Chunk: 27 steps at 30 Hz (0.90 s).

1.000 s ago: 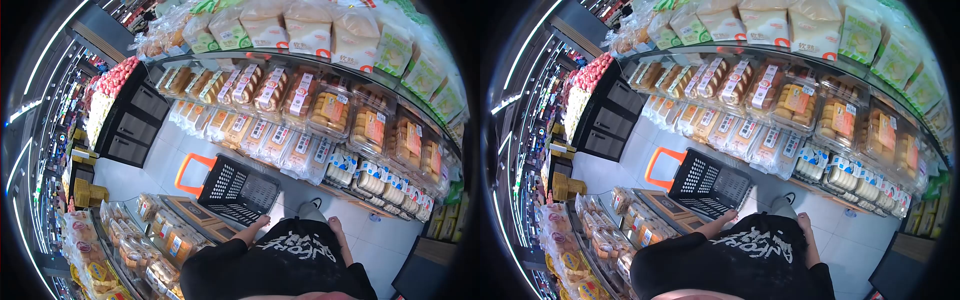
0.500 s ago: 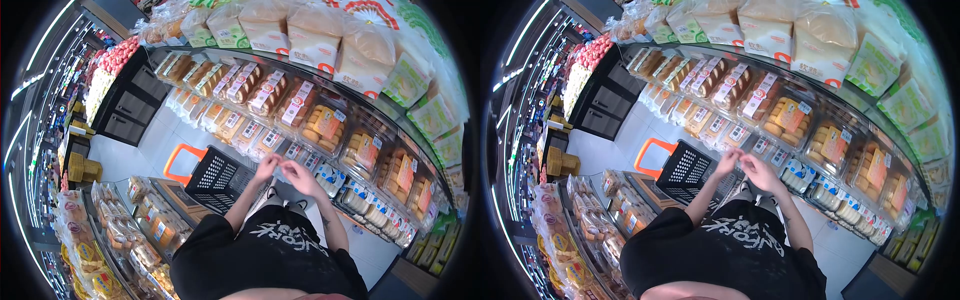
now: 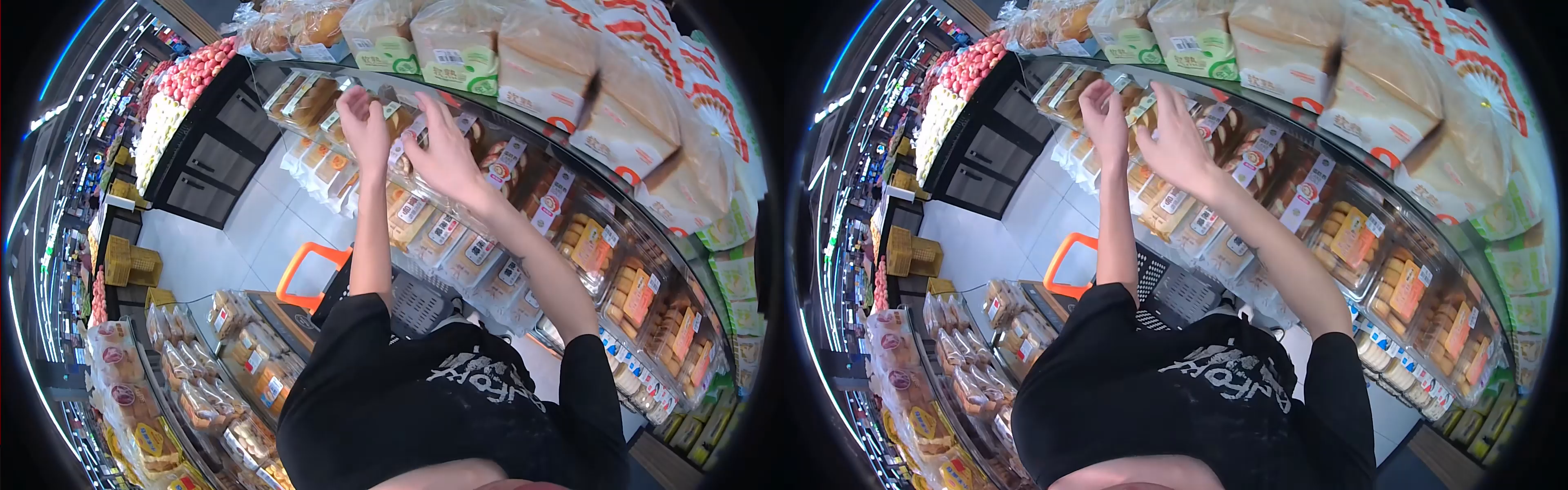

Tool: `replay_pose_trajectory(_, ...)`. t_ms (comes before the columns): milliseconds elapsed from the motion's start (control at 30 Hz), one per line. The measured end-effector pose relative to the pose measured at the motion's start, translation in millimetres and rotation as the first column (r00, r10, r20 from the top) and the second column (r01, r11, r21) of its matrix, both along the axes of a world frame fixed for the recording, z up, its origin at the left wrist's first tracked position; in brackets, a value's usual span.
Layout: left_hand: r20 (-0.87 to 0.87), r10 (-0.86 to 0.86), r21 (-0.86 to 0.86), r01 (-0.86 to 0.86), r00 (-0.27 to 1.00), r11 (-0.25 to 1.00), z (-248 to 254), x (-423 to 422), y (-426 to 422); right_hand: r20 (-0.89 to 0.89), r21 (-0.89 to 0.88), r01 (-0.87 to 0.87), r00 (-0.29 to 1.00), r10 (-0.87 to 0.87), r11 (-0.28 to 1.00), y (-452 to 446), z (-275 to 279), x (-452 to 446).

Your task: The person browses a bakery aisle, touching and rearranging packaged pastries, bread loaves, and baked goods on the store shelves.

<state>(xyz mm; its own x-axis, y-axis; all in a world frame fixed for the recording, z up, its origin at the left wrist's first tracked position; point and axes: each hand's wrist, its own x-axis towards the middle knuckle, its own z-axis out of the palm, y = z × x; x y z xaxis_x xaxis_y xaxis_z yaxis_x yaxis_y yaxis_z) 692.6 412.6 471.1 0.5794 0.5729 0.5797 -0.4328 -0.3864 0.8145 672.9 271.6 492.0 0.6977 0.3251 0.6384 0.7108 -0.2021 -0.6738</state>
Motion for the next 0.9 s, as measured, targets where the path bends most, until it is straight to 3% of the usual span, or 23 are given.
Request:
replay_pose_trajectory(67,-0.008,0.102,0.176,-0.099,0.995,0.979,-1,32,26,0.039,0.008,0.024,0.999,-0.025,1.000,27,3,26)
replay_pose_trajectory(200,0.015,0.012,0.179,-0.014,1.000,0.984,0,70,58,-0.059,0.002,0.054,0.997,-0.054,0.999,58,15,53)
replay_pose_trajectory(300,-0.129,-0.080,0.236,0.109,0.988,0.966,-1,87,76,-0.060,-0.078,0.159,0.985,-0.164,0.984,71,13,54)
replay_pose_trajectory(333,-0.090,-0.127,0.157,0.140,0.988,0.978,-6,95,80,-0.030,-0.117,0.205,0.977,-0.210,0.972,73,11,52)
replay_pose_trajectory(433,-0.119,-0.175,0.108,0.188,0.977,0.976,-14,99,87,-0.049,-0.016,0.200,0.979,-0.200,0.980,75,1,54)
replay_pose_trajectory(600,-0.058,-0.112,0.171,0.120,0.992,0.978,-11,104,89,-0.111,0.021,0.192,0.976,-0.189,0.981,81,0,58)
replay_pose_trajectory(700,-0.097,-0.046,0.142,0.059,0.994,0.988,-6,105,85,-0.015,-0.047,0.232,0.972,-0.233,0.972,81,2,57)
replay_pose_trajectory(733,0.017,-0.064,0.044,0.064,0.998,0.997,-13,119,92,-0.088,0.032,0.122,0.989,-0.119,0.992,82,1,57)
replay_pose_trajectory(900,-0.042,-0.110,0.057,0.113,0.993,0.992,-10,114,92,-0.084,0.032,0.148,0.986,-0.145,0.988,81,-4,62)
